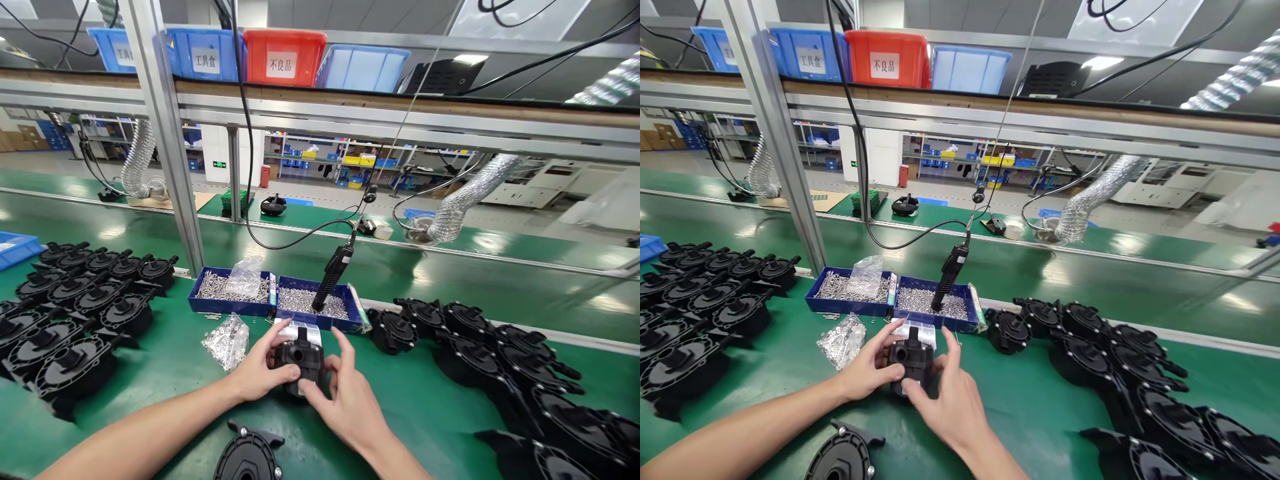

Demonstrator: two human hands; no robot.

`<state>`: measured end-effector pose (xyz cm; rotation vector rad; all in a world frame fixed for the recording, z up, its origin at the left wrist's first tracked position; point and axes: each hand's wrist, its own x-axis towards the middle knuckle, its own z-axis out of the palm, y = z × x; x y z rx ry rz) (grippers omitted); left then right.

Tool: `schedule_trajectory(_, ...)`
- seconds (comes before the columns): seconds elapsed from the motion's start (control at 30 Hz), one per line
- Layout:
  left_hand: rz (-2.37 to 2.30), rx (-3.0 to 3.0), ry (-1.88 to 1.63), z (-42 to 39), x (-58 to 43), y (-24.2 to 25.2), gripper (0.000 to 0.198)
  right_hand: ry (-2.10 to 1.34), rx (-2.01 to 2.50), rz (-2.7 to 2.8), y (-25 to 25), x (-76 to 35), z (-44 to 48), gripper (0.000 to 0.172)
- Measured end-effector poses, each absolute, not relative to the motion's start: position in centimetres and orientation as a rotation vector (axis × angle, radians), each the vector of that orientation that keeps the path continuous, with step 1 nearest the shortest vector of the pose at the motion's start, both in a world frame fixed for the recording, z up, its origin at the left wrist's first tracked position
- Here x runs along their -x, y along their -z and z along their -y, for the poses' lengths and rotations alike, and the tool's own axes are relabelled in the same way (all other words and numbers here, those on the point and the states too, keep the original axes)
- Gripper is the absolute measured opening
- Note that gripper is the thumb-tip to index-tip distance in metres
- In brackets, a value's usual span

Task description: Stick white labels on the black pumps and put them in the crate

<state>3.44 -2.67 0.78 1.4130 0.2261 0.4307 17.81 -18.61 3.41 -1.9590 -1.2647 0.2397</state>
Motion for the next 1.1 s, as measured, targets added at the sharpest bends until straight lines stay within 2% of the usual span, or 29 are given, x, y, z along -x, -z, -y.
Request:
schedule_trajectory(0.1,-0.192,-1.477,-0.435,3.0,-3.2,-0.8,0.103,-0.287,1.976,1.306,-4.9,-17.0,18.9,0.113)
schedule_trajectory(0.17,-0.096,-1.496,-0.420,2.8,-3.0,-0.8,0.109,-0.479,1.943,1.396,-6.2,-18.0,20.0,0.128)
schedule_trajectory(0.23,0.052,-1.481,-0.346,2.4,-2.8,-0.9,0.113,-0.759,1.846,1.428,-7.5,-20.5,21.3,0.133)
schedule_trajectory(0.3,0.189,-1.403,-0.198,2.1,-2.8,-1.1,0.111,-0.758,1.765,1.318,-8.2,-24.0,22.4,0.117)
schedule_trajectory(0.37,0.266,-1.281,-0.046,2.0,-2.8,-1.3,0.101,-0.363,1.796,1.111,-8.0,-27.8,22.9,0.093)
schedule_trajectory(0.4,0.279,-1.233,0.006,2.2,-2.8,-1.5,0.095,-0.106,1.850,0.996,-7.6,-29.7,22.9,0.087)
schedule_trajectory(0.43,0.279,-1.205,0.041,2.3,-2.9,-1.7,0.090,0.109,1.915,0.894,-7.0,-31.4,22.8,0.087)
schedule_trajectory(0.5,0.270,-1.191,0.086,2.9,-2.8,-2.2,0.081,0.294,2.019,0.789,-5.6,-34.3,22.5,0.093)
schedule_trajectory(0.57,0.261,-1.192,0.139,3.4,-2.7,-2.6,0.074,0.276,2.042,0.783,-4.6,-36.0,22.2,0.095)
schedule_trajectory(0.67,0.220,-1.181,0.199,3.8,-2.7,-2.6,0.073,0.277,1.981,0.775,-4.6,-36.2,22.4,0.082)
schedule_trajectory(0.77,0.092,-1.253,-0.013,3.9,-3.1,-1.7,0.074,0.424,1.902,0.702,-6.0,-34.8,22.9,0.071)
schedule_trajectory(0.87,-0.085,-1.403,-0.329,3.8,-3.6,-0.7,0.064,0.479,1.844,0.686,-6.7,-34.0,22.8,0.082)
schedule_trajectory(0.97,-0.142,-1.531,-0.428,3.7,-3.7,-0.3,0.053,0.267,1.867,0.765,-5.6,-34.9,21.9,0.096)
schedule_trajectory(1.1,-0.108,-1.666,-0.452,3.8,-3.4,0.0,0.052,0.155,1.805,0.761,-4.3,-35.8,21.1,0.091)
